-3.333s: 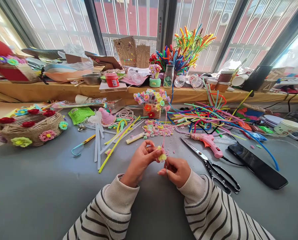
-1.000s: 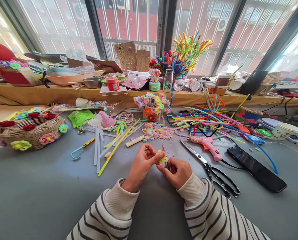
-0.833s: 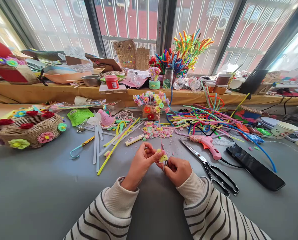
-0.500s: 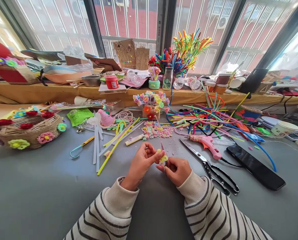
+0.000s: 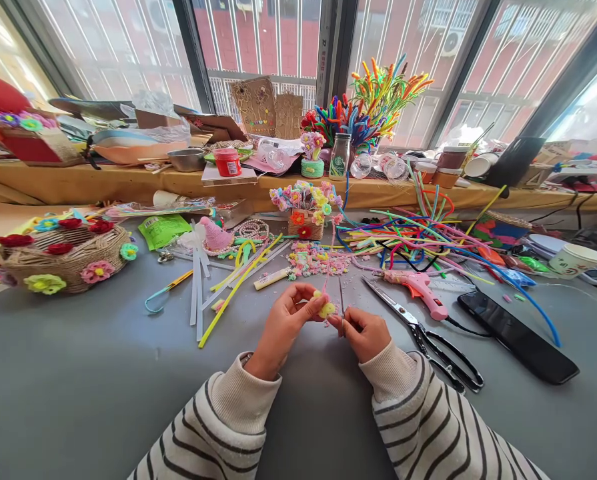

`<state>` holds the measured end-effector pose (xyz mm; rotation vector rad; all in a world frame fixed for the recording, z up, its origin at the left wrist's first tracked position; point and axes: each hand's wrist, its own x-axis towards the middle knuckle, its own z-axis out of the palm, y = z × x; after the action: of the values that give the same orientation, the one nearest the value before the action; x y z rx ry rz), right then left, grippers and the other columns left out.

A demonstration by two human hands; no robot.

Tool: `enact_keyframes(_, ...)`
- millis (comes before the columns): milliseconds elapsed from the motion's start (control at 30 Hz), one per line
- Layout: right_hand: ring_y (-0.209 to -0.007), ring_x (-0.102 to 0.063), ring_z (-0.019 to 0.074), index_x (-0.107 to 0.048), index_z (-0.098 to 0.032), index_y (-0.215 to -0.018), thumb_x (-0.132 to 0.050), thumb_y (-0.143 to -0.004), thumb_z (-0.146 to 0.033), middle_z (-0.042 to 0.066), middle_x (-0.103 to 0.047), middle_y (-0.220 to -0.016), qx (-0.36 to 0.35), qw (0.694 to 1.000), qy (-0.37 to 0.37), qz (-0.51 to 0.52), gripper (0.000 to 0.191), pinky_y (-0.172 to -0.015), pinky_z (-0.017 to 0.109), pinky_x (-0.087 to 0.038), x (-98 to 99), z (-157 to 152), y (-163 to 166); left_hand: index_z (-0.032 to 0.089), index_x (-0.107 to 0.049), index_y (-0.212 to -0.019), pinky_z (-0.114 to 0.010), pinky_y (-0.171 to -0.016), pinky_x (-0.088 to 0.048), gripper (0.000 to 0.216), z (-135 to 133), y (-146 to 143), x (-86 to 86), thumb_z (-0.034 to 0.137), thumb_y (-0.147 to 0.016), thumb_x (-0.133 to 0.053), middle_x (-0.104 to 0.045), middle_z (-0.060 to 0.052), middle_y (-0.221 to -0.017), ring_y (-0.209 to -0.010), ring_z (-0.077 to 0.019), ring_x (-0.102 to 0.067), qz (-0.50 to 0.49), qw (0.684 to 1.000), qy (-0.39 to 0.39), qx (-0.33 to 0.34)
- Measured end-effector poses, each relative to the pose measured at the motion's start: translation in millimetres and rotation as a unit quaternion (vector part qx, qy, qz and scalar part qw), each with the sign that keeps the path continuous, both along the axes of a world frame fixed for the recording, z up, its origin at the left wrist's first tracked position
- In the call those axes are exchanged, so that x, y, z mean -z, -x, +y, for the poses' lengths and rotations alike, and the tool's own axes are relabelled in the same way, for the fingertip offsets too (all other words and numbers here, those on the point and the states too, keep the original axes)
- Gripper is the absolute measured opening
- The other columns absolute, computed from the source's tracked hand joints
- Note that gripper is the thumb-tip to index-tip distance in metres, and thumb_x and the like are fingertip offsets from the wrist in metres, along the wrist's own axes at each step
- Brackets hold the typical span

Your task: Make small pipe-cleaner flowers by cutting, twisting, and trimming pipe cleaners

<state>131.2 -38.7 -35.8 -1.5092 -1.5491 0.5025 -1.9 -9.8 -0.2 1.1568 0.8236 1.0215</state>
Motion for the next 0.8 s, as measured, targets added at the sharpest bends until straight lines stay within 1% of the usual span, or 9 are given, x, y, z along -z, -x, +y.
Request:
enact_keyframes(67, -0.036, -0.027, 0.0053, -0.046, -0.016, -0.041, -0.045, -0.066, -0.042, -0.005, -0.033, -0.037, 0.011, 0.999, 0.012, 0.052, 0.037, -0.039, 0.019, -0.024, -2.0, 1.0, -1.8, 0.015, -0.046, -0.074, -0.023, -0.059, -0.043, 0.019, 0.6, 0.5, 1.8, 0.027, -0.063, -0.056, -0.051, 0.001, -0.069, -0.061, -0.0092, -0.051, 0.016, 1.0, -0.017, -0.008)
enact_keyframes(167, -0.036, -0.023, 0.005, -0.057, -0.014, -0.053, -0.047, -0.064, -0.046, -0.007, -0.027, -0.036, 0.032, 0.989, 0.033, 0.143, 0.036, -0.036, 0.019, -0.02, -5.1, 3.0, -5.1, 0.015, -0.049, -0.075, -0.022, -0.056, -0.042, 0.021, 2.2, 0.8, 6.1, 0.028, -0.061, -0.057, -0.053, 0.0, -0.069, -0.061, -0.0104, -0.052, 0.059, 0.997, -0.037, -0.018)
enact_keyframes(267, -0.034, -0.021, 0.0042, -0.062, -0.012, -0.064, -0.051, -0.059, -0.048, -0.008, -0.025, -0.036, 0.059, 0.97, 0.049, 0.229, 0.037, -0.034, 0.02, -0.016, -5.8, 5.5, -7.6, 0.014, -0.051, -0.075, -0.021, -0.056, -0.041, 0.022, 3.2, 0.3, 9.5, 0.029, -0.06, -0.058, -0.056, -0.001, -0.067, -0.061, -0.0113, -0.054, 0.101, 0.994, -0.038, 0.008)
enact_keyframes(367, -0.032, -0.022, 0.0024, -0.061, -0.012, -0.066, -0.057, -0.054, -0.045, -0.007, -0.031, -0.038, 0.076, 0.948, 0.051, 0.306, 0.035, -0.033, 0.019, -0.013, -4.8, 7.7, -8.2, 0.014, -0.053, -0.073, -0.02, -0.056, -0.04, 0.021, 3.1, -0.7, 10.6, 0.029, -0.059, -0.058, -0.057, -0.001, -0.068, -0.062, -0.0115, -0.054, 0.113, 0.992, -0.037, 0.029)
enact_keyframes(467, -0.03, -0.02, 0.0006, -0.06, -0.012, -0.068, -0.06, -0.051, -0.043, -0.007, -0.035, -0.04, 0.069, 0.919, 0.06, 0.383, 0.035, -0.032, 0.018, -0.009, -5.0, 9.0, -6.8, 0.014, -0.054, -0.072, -0.019, -0.053, -0.039, 0.02, 2.9, -1.4, 10.8, 0.029, -0.059, -0.059, -0.057, -0.001, -0.068, -0.062, -0.0117, -0.054, 0.113, 0.992, -0.033, 0.038)
enact_keyframes(533, -0.029, -0.018, 0.0001, -0.059, -0.012, -0.067, -0.061, -0.051, -0.043, -0.008, -0.032, -0.037, 0.054, 0.904, 0.066, 0.418, 0.035, -0.032, 0.018, -0.007, -6.2, 9.2, -5.5, 0.014, -0.054, -0.072, -0.019, -0.051, -0.039, 0.02, 2.9, -1.8, 11.1, 0.029, -0.059, -0.059, -0.058, -0.002, -0.067, -0.062, -0.012, -0.054, 0.117, 0.992, -0.028, 0.043)
enact_keyframes(600, -0.028, -0.017, -0.0002, -0.057, -0.012, -0.062, -0.063, -0.05, -0.041, -0.01, -0.027, -0.033, 0.046, 0.896, 0.064, 0.437, 0.032, -0.032, 0.018, -0.006, -7.3, 9.1, -4.8, 0.014, -0.054, -0.072, -0.019, -0.051, -0.039, 0.02, 2.7, -2.1, 11.4, 0.028, -0.059, -0.059, -0.059, -0.002, -0.066, -0.062, -0.0118, -0.054, 0.112, 0.992, -0.022, 0.048)
enact_keyframes(700, -0.027, -0.016, -0.0007, -0.053, -0.013, -0.056, -0.064, -0.05, -0.039, -0.011, -0.024, -0.031, 0.041, 0.885, 0.067, 0.458, 0.029, -0.031, 0.018, -0.005, -7.0, 9.5, -6.1, 0.013, -0.054, -0.071, -0.019, -0.053, -0.04, 0.019, 1.8, -2.2, 10.6, 0.026, -0.058, -0.06, -0.059, -0.001, -0.065, -0.061, -0.0105, -0.054, 0.082, 0.995, -0.011, 0.048)
enact_keyframes(800, -0.026, -0.016, -0.0007, -0.053, -0.013, -0.058, -0.064, -0.052, -0.037, -0.012, -0.025, -0.03, 0.02, 0.871, 0.084, 0.483, 0.027, -0.03, 0.017, -0.006, -4.6, 10.7, -8.8, 0.013, -0.053, -0.07, -0.019, -0.056, -0.041, 0.018, 0.5, -1.8, 7.6, 0.023, -0.057, -0.061, -0.058, 0.0, -0.064, -0.06, -0.0097, -0.054, 0.045, 0.998, 0.006, 0.043)
